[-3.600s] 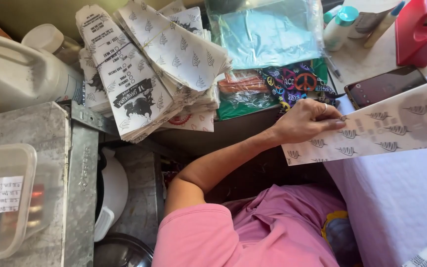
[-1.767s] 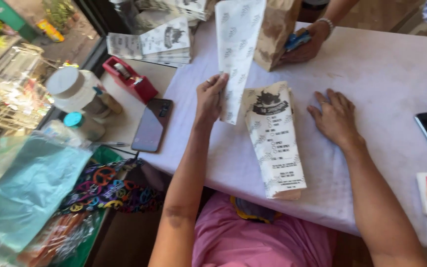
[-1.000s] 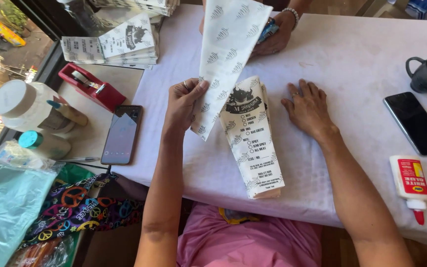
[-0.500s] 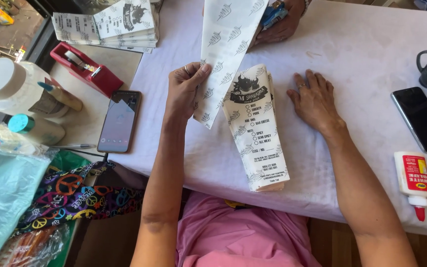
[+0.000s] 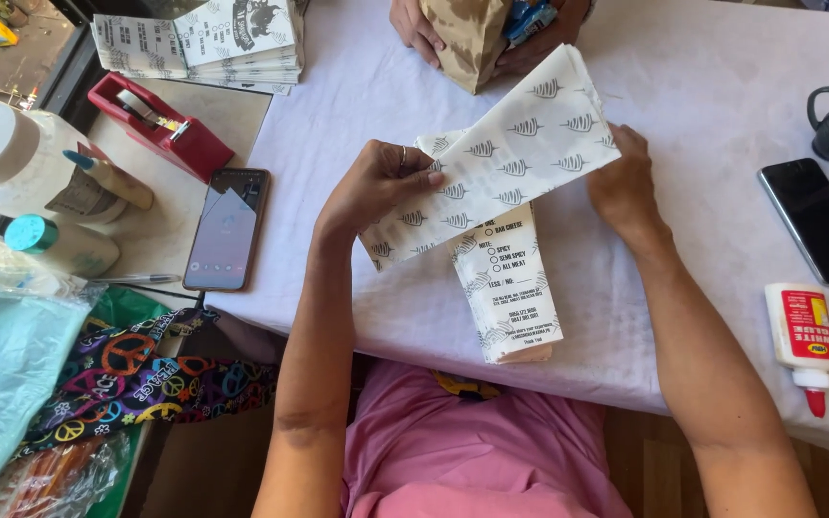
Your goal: Cutting printed paper strips with scissors and organizing them into bundles secured with rubber bands.
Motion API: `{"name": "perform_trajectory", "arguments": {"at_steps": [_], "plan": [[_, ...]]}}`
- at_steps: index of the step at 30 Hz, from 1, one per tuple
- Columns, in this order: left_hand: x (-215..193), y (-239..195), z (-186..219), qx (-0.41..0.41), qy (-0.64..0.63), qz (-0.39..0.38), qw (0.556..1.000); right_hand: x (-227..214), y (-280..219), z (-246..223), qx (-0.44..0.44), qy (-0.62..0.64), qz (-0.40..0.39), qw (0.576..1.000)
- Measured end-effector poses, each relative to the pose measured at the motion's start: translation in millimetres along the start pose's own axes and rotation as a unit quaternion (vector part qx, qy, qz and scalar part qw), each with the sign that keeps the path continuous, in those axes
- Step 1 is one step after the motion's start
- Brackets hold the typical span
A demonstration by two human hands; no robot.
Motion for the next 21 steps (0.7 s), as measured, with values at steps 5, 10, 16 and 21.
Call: {"name": "perform_trajectory", "arguments": {"at_steps": [5,10,16,21], "plan": [[1.1,0.2,2.1,-0.007,0.004,-0.004,1.0,-38.3,-7.6,-32.4,0.159,0.589,-0.076,0.788],[3.0,1.3,-2.4,0.0,0.026,-0.019,0.999,-33.4,-10.9,-28.0,0.093,0.573,-0.055,0.812],[4.7,0.6,-7.5,-0.004,0.041,-0.043,0.998,-19.3,-11.0,-11.8,0.019,0.553,0.009,0.833],[3.1,-0.8,-28.3,-0.001,0.051,-0.054,0.997,-25.7,-20.3,-27.9,0.022,0.508,0.027,0.86]]}}
Point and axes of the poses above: each hand's wrist, its own y-axis towards the middle knuckle, its own x-axis out of the palm, z = x × y, the point moved 1 cm from there along y, towards the middle knuckle, and after that the axes turned 15 degrees about x, right-handed, at the moved point
